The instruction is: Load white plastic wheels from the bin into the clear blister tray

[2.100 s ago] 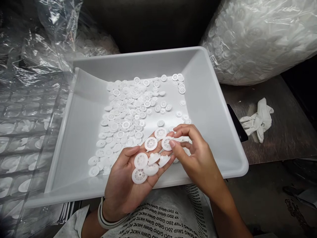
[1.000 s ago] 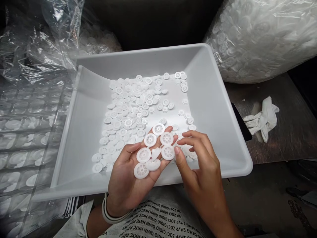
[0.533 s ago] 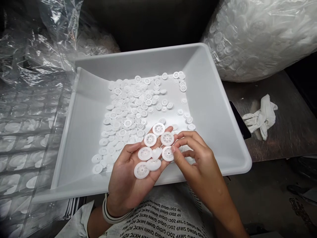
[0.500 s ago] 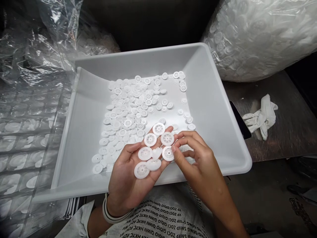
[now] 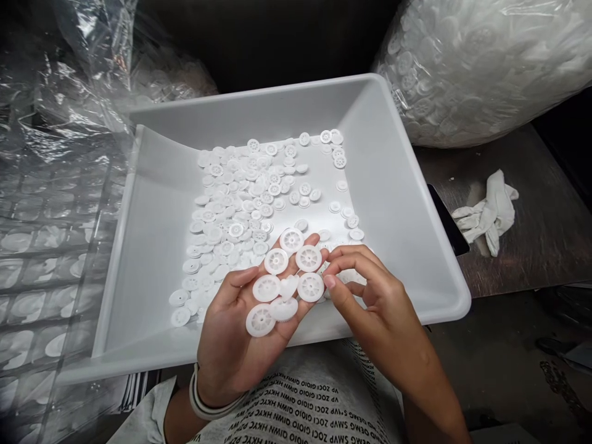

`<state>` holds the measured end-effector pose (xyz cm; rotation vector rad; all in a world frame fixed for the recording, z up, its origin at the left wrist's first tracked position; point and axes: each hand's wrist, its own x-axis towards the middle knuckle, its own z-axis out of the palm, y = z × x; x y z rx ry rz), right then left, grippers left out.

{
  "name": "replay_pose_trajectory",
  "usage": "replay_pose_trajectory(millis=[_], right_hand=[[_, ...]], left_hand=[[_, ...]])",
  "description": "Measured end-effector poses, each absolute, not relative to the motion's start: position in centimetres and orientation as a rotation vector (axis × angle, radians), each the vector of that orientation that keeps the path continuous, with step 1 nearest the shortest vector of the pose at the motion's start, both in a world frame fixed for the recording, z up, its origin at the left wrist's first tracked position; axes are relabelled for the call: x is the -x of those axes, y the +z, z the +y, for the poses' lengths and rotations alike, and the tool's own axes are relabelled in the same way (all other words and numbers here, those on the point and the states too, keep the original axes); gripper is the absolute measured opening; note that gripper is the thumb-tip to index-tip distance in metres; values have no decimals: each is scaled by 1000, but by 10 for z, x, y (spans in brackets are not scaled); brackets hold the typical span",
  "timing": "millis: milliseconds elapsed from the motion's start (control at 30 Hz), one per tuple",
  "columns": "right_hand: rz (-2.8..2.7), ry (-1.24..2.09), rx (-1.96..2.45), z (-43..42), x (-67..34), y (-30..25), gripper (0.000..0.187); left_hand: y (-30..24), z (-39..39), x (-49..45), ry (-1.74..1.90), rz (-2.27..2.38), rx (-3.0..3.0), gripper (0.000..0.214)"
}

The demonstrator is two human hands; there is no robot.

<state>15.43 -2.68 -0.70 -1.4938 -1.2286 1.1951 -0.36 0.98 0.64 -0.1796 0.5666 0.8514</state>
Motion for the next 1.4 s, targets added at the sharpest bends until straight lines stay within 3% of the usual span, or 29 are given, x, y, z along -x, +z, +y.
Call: replay_pose_trajectory(millis=[233,433,533,933,1400], right_hand=[[-1228,1196,1457,-28,-155,-10,5],[-1779,640,1502,-33,-149,2,31],[-2079,480,1398,-29,-148,7,34],[-2087,507,1343,-31,-147,12,25],[-2095,443,1324,-31,-148,11,27]], left_hand=[[6,11,4,856,571,180,59],[5,9,5,821,579,155,53],[4,8,5,822,560,134,50],[2,2,10,801,403,-25,78],[-4,2,12,792,354,-57,79]])
